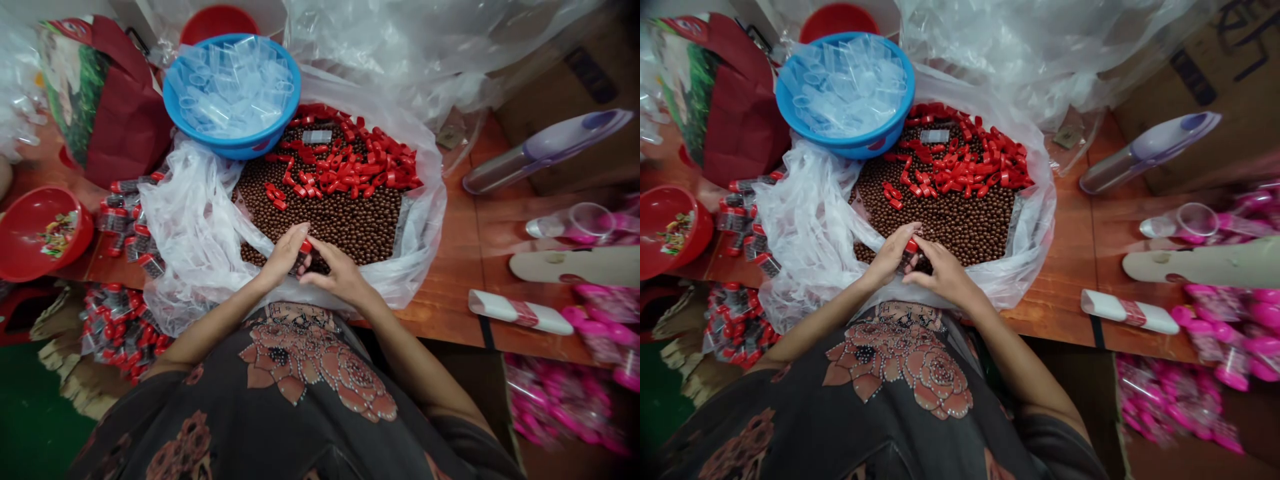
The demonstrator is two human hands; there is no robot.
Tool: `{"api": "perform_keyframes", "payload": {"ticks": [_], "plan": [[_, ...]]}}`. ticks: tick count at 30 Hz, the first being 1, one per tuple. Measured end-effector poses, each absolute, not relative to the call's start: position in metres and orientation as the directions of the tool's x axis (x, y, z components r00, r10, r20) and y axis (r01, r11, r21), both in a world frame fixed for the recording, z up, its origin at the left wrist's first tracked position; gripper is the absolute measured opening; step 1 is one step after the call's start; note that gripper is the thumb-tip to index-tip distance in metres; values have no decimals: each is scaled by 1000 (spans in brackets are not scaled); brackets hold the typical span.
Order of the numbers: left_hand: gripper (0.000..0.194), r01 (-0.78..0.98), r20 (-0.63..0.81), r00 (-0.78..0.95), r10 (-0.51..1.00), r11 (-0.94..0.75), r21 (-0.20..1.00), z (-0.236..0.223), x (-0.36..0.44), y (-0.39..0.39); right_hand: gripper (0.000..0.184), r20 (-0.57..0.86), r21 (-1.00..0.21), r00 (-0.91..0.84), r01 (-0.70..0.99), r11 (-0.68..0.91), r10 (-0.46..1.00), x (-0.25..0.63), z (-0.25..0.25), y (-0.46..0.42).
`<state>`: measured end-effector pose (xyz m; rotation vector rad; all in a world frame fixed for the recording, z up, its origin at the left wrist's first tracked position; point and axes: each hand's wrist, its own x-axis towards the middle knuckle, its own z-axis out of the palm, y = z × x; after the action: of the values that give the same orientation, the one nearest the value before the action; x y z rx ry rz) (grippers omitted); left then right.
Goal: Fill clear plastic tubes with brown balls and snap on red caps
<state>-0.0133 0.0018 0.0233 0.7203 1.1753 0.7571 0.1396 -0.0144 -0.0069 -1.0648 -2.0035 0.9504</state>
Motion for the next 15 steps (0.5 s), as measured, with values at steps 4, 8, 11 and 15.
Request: {"api": "perform_keyframes", "payload": {"ticks": [4, 8, 11, 15], "plan": [[59, -135, -465, 194, 864, 493, 860, 21, -15, 4, 90, 285, -720, -490, 458, 522, 824, 133, -9, -15], [54, -194, -480, 196, 855, 514, 836, 20, -16, 5, 79, 382, -578, -495, 531, 620, 780, 133, -9, -10], [53, -228, -513, 178, 840, 542, 809, 21, -14, 4, 75, 468, -483, -504, 542, 687, 726, 134, -14, -6], [47, -268, -529, 144, 836, 548, 792, 21, -15, -4, 72, 515, -423, -528, 529, 736, 676, 131, -24, -6]]}}
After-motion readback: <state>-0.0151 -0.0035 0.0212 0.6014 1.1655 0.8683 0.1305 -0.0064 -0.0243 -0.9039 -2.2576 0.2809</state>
